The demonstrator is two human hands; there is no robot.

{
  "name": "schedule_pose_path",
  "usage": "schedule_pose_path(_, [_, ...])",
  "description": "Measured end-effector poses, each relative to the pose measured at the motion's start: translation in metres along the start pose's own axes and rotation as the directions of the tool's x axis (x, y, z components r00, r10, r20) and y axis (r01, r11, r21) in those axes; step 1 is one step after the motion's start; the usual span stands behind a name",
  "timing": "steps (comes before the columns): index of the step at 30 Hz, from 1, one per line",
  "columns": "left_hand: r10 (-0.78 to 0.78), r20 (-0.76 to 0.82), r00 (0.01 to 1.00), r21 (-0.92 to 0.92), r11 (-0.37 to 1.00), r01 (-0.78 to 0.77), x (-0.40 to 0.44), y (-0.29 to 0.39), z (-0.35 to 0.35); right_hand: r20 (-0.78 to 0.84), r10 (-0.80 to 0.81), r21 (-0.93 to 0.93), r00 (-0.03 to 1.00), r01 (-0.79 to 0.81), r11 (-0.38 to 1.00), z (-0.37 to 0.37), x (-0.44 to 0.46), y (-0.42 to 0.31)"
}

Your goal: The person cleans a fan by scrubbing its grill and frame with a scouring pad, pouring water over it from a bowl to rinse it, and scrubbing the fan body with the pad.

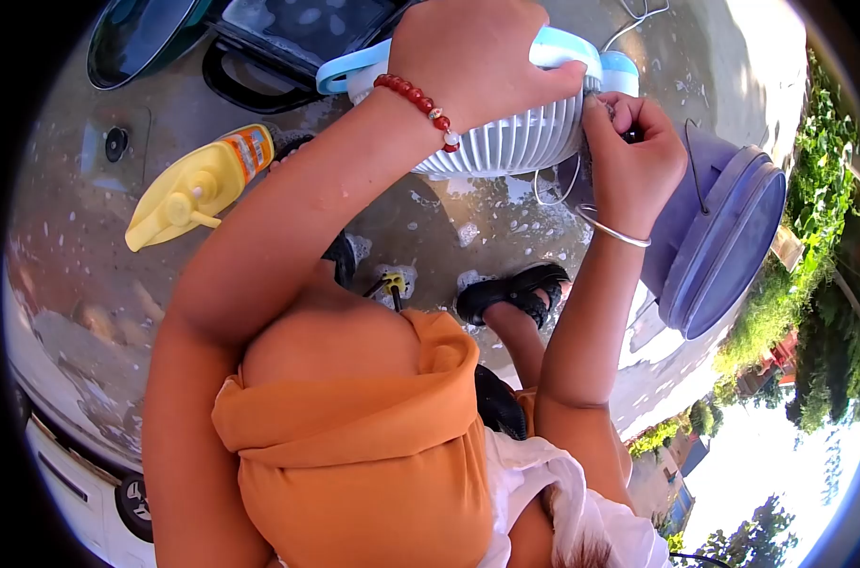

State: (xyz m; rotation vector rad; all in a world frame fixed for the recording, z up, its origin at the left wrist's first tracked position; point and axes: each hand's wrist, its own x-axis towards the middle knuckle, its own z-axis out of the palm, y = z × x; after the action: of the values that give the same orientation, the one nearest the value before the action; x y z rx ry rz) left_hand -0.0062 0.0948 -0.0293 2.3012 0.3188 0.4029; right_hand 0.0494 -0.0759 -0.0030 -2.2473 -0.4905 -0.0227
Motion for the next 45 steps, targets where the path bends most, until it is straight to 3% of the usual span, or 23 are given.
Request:
schedule_pose_path(3, [-0.070,0.028,0.997,0.036,0.997,0.069,-0.001,0.001,0.001,0.017,0.109,0.057,0.994,-0.110,0.992,-0.008,-0.015,0.002])
schedule_pose_path(7, [-0.013,0.015,1.000,0.043,0.999,0.012,-0.005,0.005,0.003,0.002,0.049,0.093,0.999,-0.049,0.994,0.001,0.001,0.004])
schedule_pose_path(8, [-0.003,-0.010,1.000,0.032,0.999,0.003,-0.005,0.005,0.004,0.048,0.071,-0.033,0.996,-0.069,0.997,0.002,0.009,0.001])
schedule_pose_path(9, [-0.001,-0.014,1.000,0.034,0.999,0.002,-0.003,0.005,0.003,0.047,0.068,-0.030,0.997,-0.066,0.997,0.003,0.009,0.000])
schedule_pose_path(12, [-0.063,0.022,0.998,0.068,0.996,0.061,0.004,0.002,0.000,0.003,0.044,-0.033,0.999,-0.044,0.999,0.008,0.008,-0.002])
schedule_pose_path(15, [-0.077,0.027,0.997,-0.021,0.997,0.078,0.001,0.000,0.000,-0.043,0.010,0.037,0.999,-0.008,0.999,0.001,-0.010,0.001])
schedule_pose_path(17, [-0.088,0.024,0.996,0.029,0.996,0.087,0.003,0.000,0.000,-0.019,0.155,0.142,0.988,-0.151,0.978,-0.006,-0.019,0.001])
schedule_pose_path(22, [-0.040,0.004,0.999,0.023,0.999,0.040,0.005,0.001,0.000,-0.015,0.135,0.241,0.991,-0.128,0.962,0.006,0.003,0.005])
schedule_pose_path(25, [-0.054,0.009,0.998,0.030,0.998,0.054,0.006,0.000,-0.002,-0.006,0.093,0.109,0.996,-0.092,0.990,0.011,0.018,0.004])
schedule_pose_path(27, [-0.111,0.064,0.992,0.003,0.994,0.111,0.009,0.001,-0.005,0.013,0.054,0.155,0.998,-0.055,0.986,0.009,0.010,0.007])
schedule_pose_path(31, [-0.121,0.060,0.991,0.024,0.992,0.120,0.007,-0.002,-0.003,-0.020,0.177,0.181,0.984,-0.171,0.969,-0.003,-0.028,0.008])
schedule_pose_path(35, [-0.115,0.071,0.991,0.031,0.993,0.113,0.012,0.001,-0.005,-0.083,0.162,0.264,0.983,-0.135,0.955,0.002,-0.035,0.009])
schedule_pose_path(38, [-0.093,-0.051,0.994,0.067,0.993,0.096,0.019,-0.012,0.002,-0.069,0.124,0.286,0.990,-0.100,0.953,0.009,-0.022,0.005])
schedule_pose_path(41, [-0.189,0.025,0.982,0.067,0.980,0.187,0.023,-0.008,-0.008,-0.150,0.042,0.246,0.988,-0.003,0.969,0.017,-0.025,0.010])
schedule_pose_path(45, [-0.204,0.051,0.978,0.061,0.978,0.200,0.024,-0.007,-0.011,-0.213,-0.055,0.190,0.975,0.097,0.977,0.024,-0.050,0.028])
